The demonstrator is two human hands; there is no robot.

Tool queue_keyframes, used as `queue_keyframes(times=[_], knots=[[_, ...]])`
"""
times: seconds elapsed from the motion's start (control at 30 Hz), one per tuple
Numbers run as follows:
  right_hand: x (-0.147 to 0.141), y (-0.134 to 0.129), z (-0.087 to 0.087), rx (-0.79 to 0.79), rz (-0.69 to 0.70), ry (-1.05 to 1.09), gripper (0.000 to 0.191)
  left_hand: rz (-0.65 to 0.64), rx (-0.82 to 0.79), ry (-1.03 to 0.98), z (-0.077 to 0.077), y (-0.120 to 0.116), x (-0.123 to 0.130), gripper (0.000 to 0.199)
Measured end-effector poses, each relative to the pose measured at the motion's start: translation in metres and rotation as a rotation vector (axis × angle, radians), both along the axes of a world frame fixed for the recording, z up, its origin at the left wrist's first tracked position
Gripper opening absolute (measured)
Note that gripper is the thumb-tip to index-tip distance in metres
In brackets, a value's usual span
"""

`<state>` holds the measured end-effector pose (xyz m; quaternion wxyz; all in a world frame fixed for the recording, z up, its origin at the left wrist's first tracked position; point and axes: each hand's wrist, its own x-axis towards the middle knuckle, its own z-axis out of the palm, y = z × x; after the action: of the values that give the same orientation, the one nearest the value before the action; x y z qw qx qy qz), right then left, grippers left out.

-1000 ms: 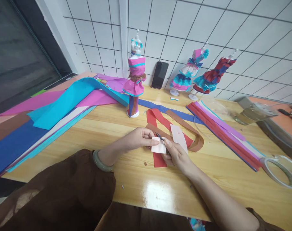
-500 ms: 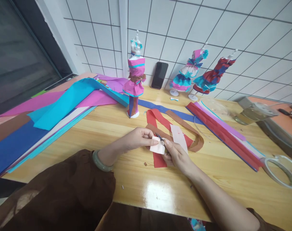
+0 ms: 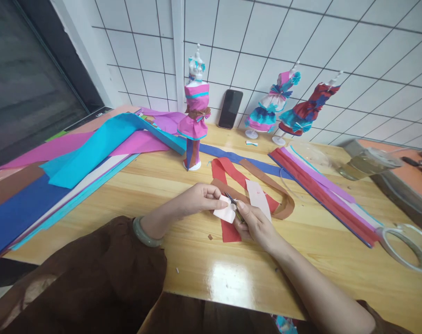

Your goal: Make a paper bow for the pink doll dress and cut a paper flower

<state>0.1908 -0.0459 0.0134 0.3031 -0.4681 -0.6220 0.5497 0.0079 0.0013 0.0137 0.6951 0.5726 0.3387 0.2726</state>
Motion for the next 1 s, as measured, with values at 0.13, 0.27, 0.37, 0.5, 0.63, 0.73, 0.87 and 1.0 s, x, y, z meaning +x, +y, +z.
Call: queue_keyframes(times=[0.13, 0.27, 0.37, 0.5, 0.63, 0.73, 0.87, 1.0], knots=[[0.0007, 0.0006, -0.0015, -0.043, 0.008, 0.025, 0.046, 0.016, -0.005, 0.003, 0.0004, 0.0002, 0.0002, 0.025], [0.0006, 0.0009, -0.0028, -0.077, 0.02, 0.047, 0.046, 0.016, 0.004, -0.002, -0.0022, 0.0009, 0.0005, 0.025], [0.0, 0.0004, -0.0026, -0.088, 0.038, 0.051, 0.045, -0.006, 0.016, 0.009, -0.0033, 0.0011, 0.0002, 0.025], [-0.0003, -0.0002, -0.0019, -0.073, 0.052, 0.032, 0.046, -0.041, 0.038, 0.033, -0.0032, 0.0008, -0.0004, 0.025], [0.0004, -0.0004, -0.0017, -0.077, 0.05, 0.015, 0.047, -0.044, 0.046, 0.057, -0.0028, 0.0005, -0.0008, 0.026], [0.0008, -0.0006, -0.0016, -0.077, 0.046, 0.001, 0.046, -0.051, 0.041, 0.065, -0.0018, 0.0007, -0.001, 0.026], [0.0004, -0.0012, -0.0004, -0.069, 0.055, 0.0, 0.045, -0.062, 0.023, 0.045, 0.0, 0.001, -0.0014, 0.023], [0.0002, -0.0019, 0.0005, -0.081, 0.049, 0.0, 0.043, -0.051, 0.009, 0.011, -0.0009, 0.0012, -0.0017, 0.024]])
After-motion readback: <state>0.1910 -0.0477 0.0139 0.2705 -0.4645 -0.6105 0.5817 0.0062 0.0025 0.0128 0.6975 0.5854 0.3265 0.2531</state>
